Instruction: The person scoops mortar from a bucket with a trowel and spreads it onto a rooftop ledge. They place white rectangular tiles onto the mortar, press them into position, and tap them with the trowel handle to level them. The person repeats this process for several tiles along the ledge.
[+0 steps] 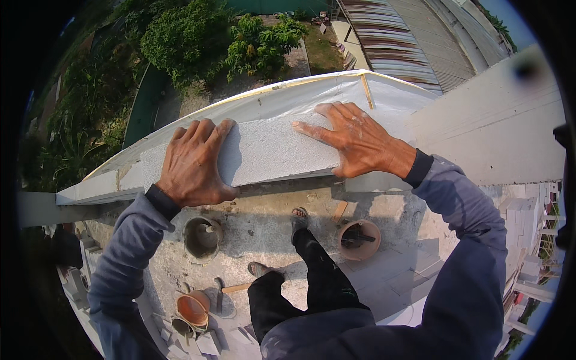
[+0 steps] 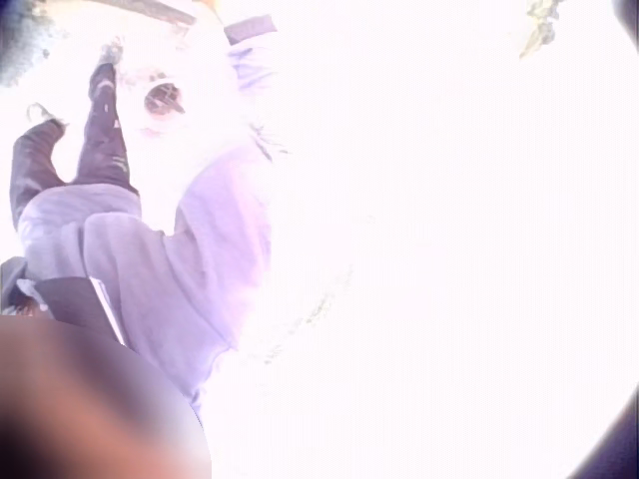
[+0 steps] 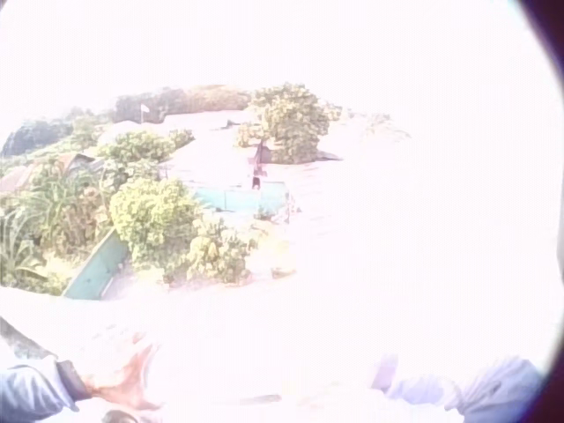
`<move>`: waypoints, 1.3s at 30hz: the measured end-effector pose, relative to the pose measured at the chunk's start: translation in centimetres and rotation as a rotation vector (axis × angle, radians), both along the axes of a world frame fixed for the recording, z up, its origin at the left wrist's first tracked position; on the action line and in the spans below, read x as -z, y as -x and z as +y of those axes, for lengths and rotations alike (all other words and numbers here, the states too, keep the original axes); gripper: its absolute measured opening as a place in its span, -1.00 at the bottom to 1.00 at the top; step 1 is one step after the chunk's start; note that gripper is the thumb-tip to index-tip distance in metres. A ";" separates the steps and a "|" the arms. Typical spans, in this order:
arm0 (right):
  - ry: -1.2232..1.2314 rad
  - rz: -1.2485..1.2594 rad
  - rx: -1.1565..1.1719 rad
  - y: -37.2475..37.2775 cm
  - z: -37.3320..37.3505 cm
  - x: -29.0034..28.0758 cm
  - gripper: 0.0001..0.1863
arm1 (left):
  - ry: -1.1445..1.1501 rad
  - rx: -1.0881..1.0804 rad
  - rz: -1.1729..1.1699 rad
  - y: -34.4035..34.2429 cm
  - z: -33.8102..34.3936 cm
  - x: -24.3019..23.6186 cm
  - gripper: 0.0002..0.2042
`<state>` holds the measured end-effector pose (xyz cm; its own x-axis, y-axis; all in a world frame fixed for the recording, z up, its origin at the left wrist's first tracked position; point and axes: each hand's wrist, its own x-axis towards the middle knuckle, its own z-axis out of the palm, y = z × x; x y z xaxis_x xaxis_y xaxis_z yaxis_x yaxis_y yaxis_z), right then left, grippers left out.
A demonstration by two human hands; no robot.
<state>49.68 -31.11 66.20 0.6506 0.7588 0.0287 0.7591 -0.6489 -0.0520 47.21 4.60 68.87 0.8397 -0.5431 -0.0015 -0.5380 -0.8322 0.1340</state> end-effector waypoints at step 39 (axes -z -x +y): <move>0.119 0.197 0.235 -8.3 -10.3 10.3 0.30 | -0.085 0.031 0.154 -11.3 -11.2 11.9 0.13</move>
<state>57.96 -41.41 55.86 0.7927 0.5775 -0.1954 0.5705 -0.8156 -0.0961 58.55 -6.64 56.95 0.8086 -0.5615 -0.1755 -0.5424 -0.8271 0.1471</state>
